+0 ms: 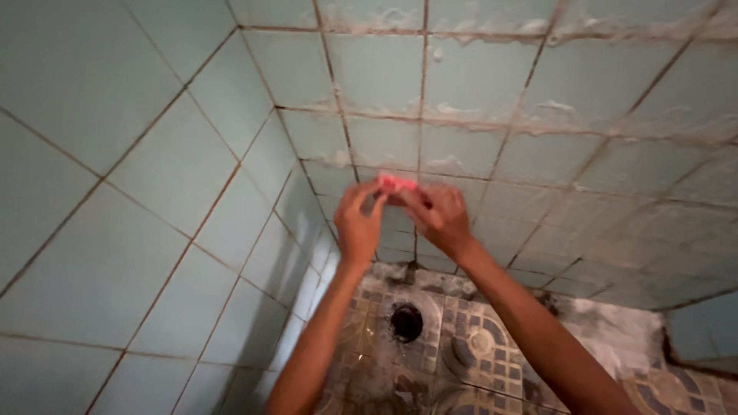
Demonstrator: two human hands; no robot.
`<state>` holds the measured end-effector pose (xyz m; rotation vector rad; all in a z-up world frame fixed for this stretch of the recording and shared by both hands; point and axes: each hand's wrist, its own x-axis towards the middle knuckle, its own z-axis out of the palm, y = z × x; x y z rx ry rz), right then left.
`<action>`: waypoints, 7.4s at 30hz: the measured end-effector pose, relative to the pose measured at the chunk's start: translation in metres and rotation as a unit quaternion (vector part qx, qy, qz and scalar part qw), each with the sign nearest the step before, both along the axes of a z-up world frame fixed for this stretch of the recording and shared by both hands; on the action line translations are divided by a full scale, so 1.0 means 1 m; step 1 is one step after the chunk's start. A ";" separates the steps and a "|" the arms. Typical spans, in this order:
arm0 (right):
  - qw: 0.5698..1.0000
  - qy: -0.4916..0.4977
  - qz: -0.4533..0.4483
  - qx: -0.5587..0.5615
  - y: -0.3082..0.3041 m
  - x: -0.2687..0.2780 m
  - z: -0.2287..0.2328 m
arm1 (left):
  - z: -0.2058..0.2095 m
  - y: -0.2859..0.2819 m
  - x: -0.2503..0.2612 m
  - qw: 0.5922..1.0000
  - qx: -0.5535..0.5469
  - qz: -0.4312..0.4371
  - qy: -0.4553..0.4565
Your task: The person scrubs and wipes the tiled wall of a bathroom using a pink sponge and soapy water from a green bucket.
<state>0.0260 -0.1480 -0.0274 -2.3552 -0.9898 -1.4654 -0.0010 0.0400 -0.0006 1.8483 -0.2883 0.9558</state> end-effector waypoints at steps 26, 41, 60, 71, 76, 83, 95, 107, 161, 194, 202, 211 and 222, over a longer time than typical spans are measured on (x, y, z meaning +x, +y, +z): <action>0.998 0.036 0.034 -0.024 0.074 0.020 -0.019 | -0.053 0.037 -0.013 0.987 0.045 0.144 0.059; 0.999 0.002 0.044 -0.003 0.113 0.020 0.023 | -0.050 0.056 -0.033 0.993 -0.021 0.049 0.106; 0.990 0.014 0.076 -0.114 0.133 0.042 -0.041 | -0.126 0.090 -0.061 0.953 -0.191 0.030 0.231; 0.972 0.053 0.087 -0.213 0.123 0.063 -0.128 | -0.111 0.082 -0.067 0.958 -0.186 0.023 0.217; 0.936 0.207 0.042 -0.281 0.098 0.059 -0.204 | -0.122 0.095 -0.075 0.954 -0.191 0.024 0.231; 0.992 -0.012 -0.010 -0.121 0.065 0.032 0.000 | -0.090 0.069 -0.065 0.980 -0.103 0.024 0.169; 0.958 0.087 0.053 -0.269 0.006 0.020 -0.123 | -0.096 0.013 -0.026 0.993 0.039 0.047 0.105; 0.995 -0.038 -0.015 -0.088 0.030 0.020 0.038 | -0.008 0.026 -0.006 0.999 0.018 0.033 -0.009; 0.989 -0.005 -0.124 0.086 -0.231 -0.083 0.057 | 0.077 -0.222 -0.031 0.980 0.089 -0.170 -0.058; 0.960 0.013 -0.212 0.179 -0.323 -0.113 -0.039 | 0.018 -0.345 -0.064 0.951 0.267 -0.153 0.035; 0.963 0.018 -0.250 0.101 -0.318 -0.117 -0.059 | -0.037 -0.340 -0.050 0.940 0.294 -0.148 0.089; 0.960 0.144 -0.235 -0.056 -0.343 -0.133 -0.098 | -0.104 -0.351 -0.039 0.910 0.327 -0.192 0.169; 0.875 0.195 -0.424 0.128 -0.447 -0.295 -0.010 | -0.031 -0.501 -0.114 0.849 0.288 -0.442 -0.011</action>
